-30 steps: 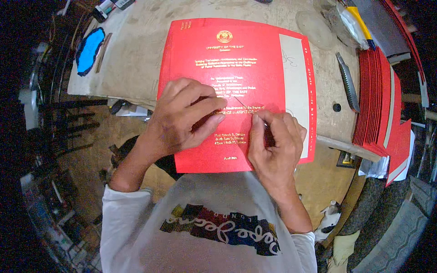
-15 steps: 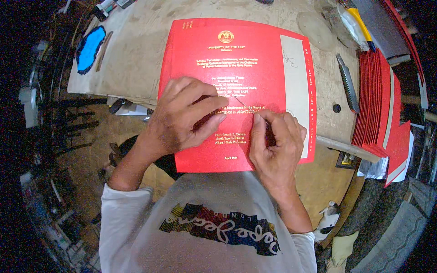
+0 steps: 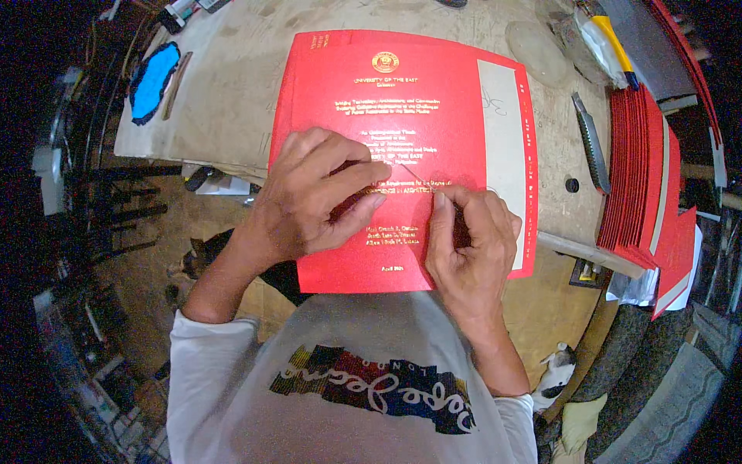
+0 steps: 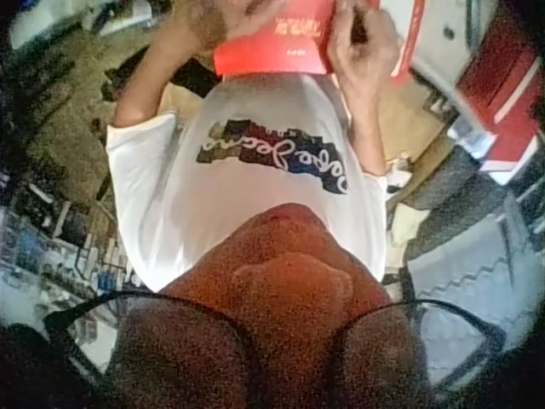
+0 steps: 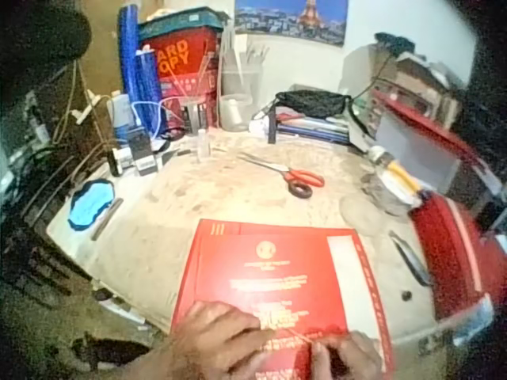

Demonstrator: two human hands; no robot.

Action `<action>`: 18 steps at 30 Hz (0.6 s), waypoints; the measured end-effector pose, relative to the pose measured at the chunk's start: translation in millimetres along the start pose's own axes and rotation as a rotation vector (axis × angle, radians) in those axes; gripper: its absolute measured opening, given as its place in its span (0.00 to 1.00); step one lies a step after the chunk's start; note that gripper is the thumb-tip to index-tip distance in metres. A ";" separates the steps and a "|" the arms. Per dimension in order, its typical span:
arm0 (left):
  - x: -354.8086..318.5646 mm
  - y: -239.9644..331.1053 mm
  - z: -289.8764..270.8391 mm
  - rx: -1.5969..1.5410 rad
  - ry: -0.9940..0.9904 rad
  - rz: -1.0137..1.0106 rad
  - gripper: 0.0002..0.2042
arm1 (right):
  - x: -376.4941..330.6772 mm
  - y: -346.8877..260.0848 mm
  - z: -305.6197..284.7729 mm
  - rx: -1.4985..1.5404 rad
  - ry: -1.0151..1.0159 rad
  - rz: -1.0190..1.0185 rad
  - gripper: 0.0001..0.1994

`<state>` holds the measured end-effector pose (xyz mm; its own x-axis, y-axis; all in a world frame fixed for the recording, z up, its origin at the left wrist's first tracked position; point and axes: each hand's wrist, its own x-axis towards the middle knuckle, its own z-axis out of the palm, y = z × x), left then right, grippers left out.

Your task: The person is assembling red diploma or certificate covers by folding them and attaching elastic cords/strings.

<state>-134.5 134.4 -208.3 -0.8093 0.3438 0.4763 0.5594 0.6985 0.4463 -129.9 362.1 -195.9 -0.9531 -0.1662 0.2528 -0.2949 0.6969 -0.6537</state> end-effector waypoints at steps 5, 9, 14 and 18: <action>0.0 -0.2 -0.3 0.008 -0.010 -0.001 0.13 | 0.6 -0.7 0.3 -0.007 -0.003 -0.005 0.03; 0.5 0.4 -1.4 0.014 -0.020 -0.007 0.13 | 1.0 -1.7 0.2 -0.009 -0.010 -0.002 0.04; 0.7 0.4 -1.5 0.017 -0.024 -0.011 0.13 | 1.0 -1.3 0.9 -0.007 -0.010 0.004 0.04; 1.0 0.1 -0.9 0.020 -0.020 -0.009 0.13 | 1.1 -0.4 1.9 -0.009 0.000 -0.005 0.04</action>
<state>-135.0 134.2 -207.1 -0.8177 0.3497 0.4573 0.5486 0.7141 0.4349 -130.9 360.4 -196.8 -0.9517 -0.1697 0.2558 -0.2989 0.7027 -0.6457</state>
